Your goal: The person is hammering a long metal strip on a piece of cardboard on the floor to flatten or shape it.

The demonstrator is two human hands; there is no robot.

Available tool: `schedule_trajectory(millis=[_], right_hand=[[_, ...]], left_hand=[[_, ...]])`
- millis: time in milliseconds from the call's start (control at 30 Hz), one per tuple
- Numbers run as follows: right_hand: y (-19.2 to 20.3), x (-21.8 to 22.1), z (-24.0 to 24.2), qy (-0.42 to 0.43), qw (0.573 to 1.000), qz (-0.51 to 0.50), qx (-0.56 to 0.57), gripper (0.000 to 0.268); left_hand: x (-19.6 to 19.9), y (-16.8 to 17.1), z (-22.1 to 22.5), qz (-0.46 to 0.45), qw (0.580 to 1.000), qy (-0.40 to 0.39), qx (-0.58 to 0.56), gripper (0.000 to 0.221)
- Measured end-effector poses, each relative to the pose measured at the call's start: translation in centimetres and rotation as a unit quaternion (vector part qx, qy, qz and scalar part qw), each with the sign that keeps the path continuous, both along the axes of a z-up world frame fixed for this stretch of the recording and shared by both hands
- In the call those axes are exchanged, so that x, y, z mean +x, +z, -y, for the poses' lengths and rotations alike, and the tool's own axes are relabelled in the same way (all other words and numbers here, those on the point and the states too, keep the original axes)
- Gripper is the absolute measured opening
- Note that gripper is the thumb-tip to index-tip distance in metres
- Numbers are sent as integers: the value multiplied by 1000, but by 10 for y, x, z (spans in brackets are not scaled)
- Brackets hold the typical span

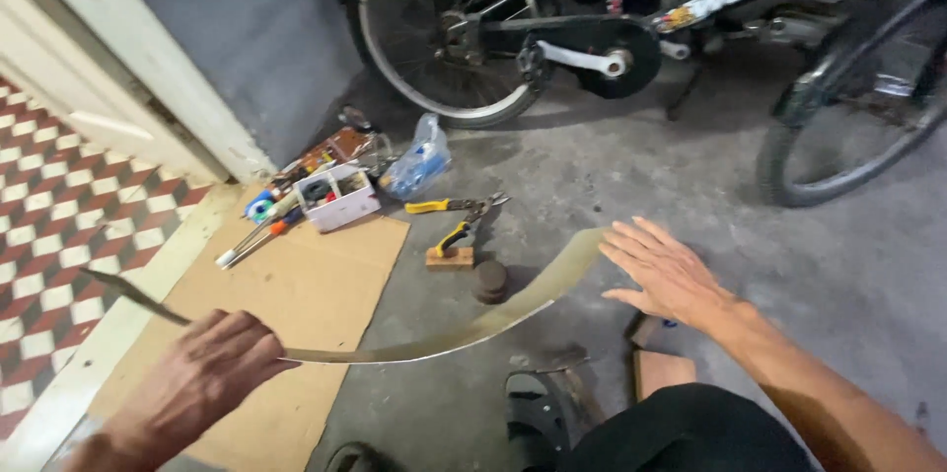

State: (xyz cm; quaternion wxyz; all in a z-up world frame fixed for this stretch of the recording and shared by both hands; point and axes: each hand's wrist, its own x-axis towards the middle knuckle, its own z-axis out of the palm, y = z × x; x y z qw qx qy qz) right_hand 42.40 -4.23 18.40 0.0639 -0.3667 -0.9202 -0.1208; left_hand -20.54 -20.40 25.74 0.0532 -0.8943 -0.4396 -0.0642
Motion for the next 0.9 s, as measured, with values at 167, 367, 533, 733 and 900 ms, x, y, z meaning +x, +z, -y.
schedule_trajectory(millis=[167,367,533,733,900], right_hand=[[-16,-25,11,48,999,8,12,70],[-55,-16,11,21,998,55,-32,23],[-91,-12,3,-47,993,104,-7,34],[-127,-12,11,-135,970,124,-159,43],[-145,-4,44,-151,976,95,-123,41]], left_hand=[[2,-55,16,44,998,16,29,25],[6,-151,-11,67,995,70,3,38],[22,-206,-26,137,984,109,21,39],[11,-249,-20,78,978,188,-48,42],[22,-239,1,92,963,227,-114,42]])
